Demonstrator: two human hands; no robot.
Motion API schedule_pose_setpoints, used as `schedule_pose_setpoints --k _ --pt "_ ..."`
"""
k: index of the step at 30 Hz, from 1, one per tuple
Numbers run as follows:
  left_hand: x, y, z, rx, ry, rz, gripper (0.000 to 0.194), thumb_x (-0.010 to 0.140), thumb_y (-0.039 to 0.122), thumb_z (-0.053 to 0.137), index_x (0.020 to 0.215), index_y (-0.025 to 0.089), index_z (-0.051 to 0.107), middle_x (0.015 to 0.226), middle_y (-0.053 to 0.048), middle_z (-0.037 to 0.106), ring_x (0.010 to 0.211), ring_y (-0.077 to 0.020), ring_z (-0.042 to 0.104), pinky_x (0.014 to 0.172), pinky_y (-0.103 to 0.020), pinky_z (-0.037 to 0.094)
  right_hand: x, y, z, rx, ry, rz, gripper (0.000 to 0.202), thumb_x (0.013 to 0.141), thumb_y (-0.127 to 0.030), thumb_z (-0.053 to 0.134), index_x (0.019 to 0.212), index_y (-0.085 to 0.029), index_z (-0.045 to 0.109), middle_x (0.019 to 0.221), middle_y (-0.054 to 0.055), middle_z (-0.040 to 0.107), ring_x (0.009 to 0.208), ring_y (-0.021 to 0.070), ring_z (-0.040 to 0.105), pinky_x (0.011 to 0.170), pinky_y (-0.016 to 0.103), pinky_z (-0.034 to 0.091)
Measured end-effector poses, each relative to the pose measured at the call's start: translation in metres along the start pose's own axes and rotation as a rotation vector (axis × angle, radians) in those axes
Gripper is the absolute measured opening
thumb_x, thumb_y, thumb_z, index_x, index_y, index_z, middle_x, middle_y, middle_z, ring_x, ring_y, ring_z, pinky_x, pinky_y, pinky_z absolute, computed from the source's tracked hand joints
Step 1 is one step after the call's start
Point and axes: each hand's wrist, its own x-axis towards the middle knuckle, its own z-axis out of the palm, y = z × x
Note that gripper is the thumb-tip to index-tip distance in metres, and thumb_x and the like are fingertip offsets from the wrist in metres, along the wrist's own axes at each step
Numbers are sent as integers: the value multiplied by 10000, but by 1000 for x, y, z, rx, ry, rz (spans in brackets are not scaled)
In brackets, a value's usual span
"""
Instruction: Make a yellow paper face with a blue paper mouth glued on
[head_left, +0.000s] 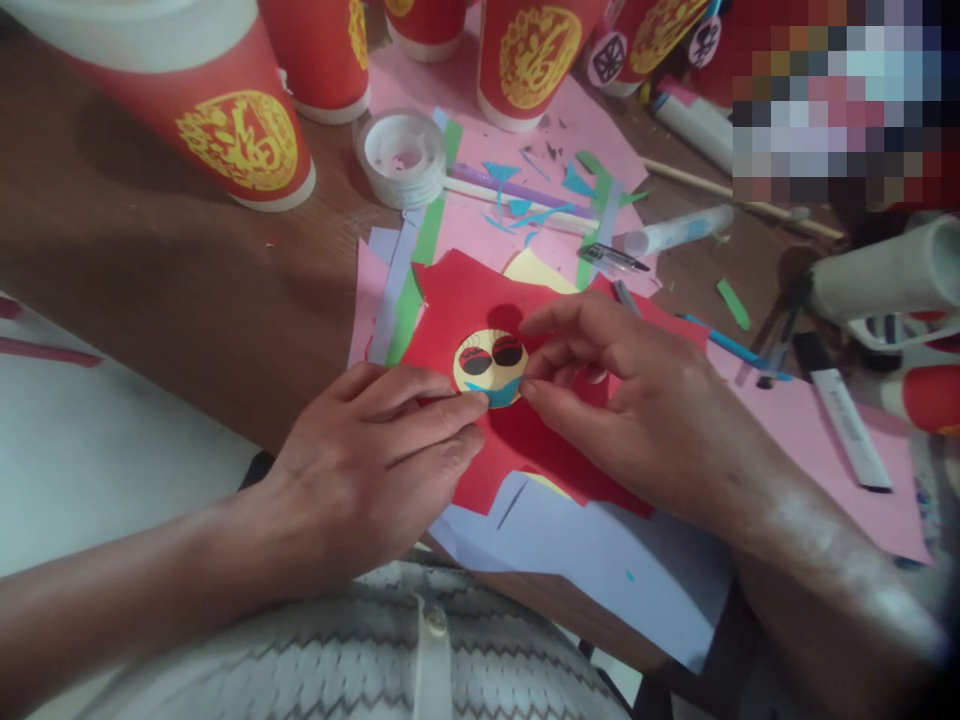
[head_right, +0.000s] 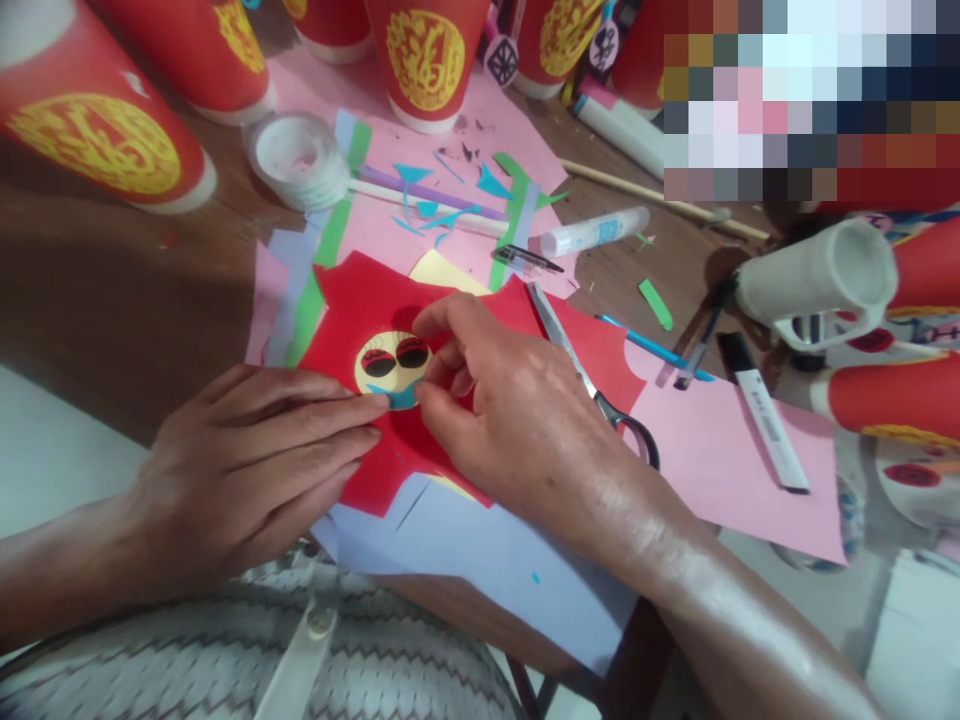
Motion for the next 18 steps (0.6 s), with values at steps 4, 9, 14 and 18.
schedule_pose_setpoints --k 4,9,14,18 --pt "0 0 0 3 -3 3 147 801 156 568 907 182 666 1051 10 699 912 -213 585 693 -368 427 0 -1 3 -30 -6 -9 304 749 -162 584 1042 -212 521 776 -38 656 662 142 611 612 292 473" --pt "-1 -1 0 -14 -10 -1 149 797 150 577 913 184 665 1050 3 699 926 -213 581 708 -364 429 1 -1 8 -158 26 -32 306 747 -173 590 1047 -185 528 714 -21 640 626 165 610 536 278 425" --pt "1 0 -1 -18 -11 1 144 807 145 559 897 185 664 1048 -10 698 926 -210 578 709 -355 428 2 -2 10 -258 32 -44 298 744 -168 546 1038 -200 520 666 -4 635 585 181 605 497 265 388" --pt "1 0 -2 -28 -24 6 151 801 133 556 902 174 662 1054 -11 695 929 -220 576 706 -366 427 0 -2 5 -267 40 -44 251 747 -182 558 996 -200 531 660 -7 628 556 168 587 488 259 376"
